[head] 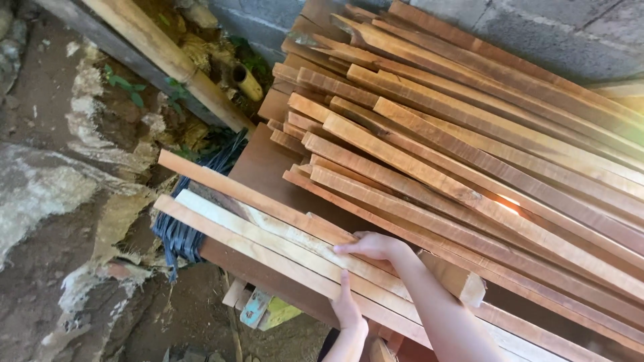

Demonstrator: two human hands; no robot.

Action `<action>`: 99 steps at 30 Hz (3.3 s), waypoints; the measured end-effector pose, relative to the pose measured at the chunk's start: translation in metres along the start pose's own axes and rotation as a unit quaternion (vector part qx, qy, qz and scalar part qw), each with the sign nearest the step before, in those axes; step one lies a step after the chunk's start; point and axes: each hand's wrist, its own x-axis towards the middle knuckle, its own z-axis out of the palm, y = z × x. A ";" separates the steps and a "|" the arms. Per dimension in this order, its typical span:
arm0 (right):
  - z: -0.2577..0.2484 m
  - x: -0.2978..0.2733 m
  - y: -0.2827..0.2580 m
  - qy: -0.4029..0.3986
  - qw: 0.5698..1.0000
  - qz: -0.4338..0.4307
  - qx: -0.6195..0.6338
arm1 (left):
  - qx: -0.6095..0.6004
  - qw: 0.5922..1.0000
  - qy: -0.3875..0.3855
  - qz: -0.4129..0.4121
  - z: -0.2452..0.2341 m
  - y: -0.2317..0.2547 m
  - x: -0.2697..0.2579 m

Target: The person aligns a stack of wooden planks on a workbench and secures them together using a black strap. They wrap the strap around the wood and tighten it by hand to hold the planks in place.

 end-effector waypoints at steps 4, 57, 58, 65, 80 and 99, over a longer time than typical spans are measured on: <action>0.003 -0.001 0.001 -0.017 0.999 0.004 0.036 | 0.001 1.000 -0.017 0.008 -0.003 0.002 -0.003; 0.180 -0.209 0.389 0.468 0.121 0.067 0.873 | 0.838 0.093 -0.463 0.274 0.196 -0.261 -0.216; 0.182 -0.207 0.386 0.461 0.125 0.071 0.876 | 0.842 0.095 -0.457 0.270 0.185 -0.255 -0.220; 0.187 -0.198 0.397 0.494 0.121 0.052 0.860 | 0.696 0.043 -0.447 0.560 0.100 -0.242 -0.187; 0.182 -0.203 0.395 0.474 0.094 0.071 0.873 | 0.706 0.216 -0.317 0.596 0.082 -0.269 -0.161; 0.223 -0.212 0.303 0.158 0.757 -0.141 0.619 | 0.695 0.448 -0.426 0.368 0.070 -0.059 -0.262</action>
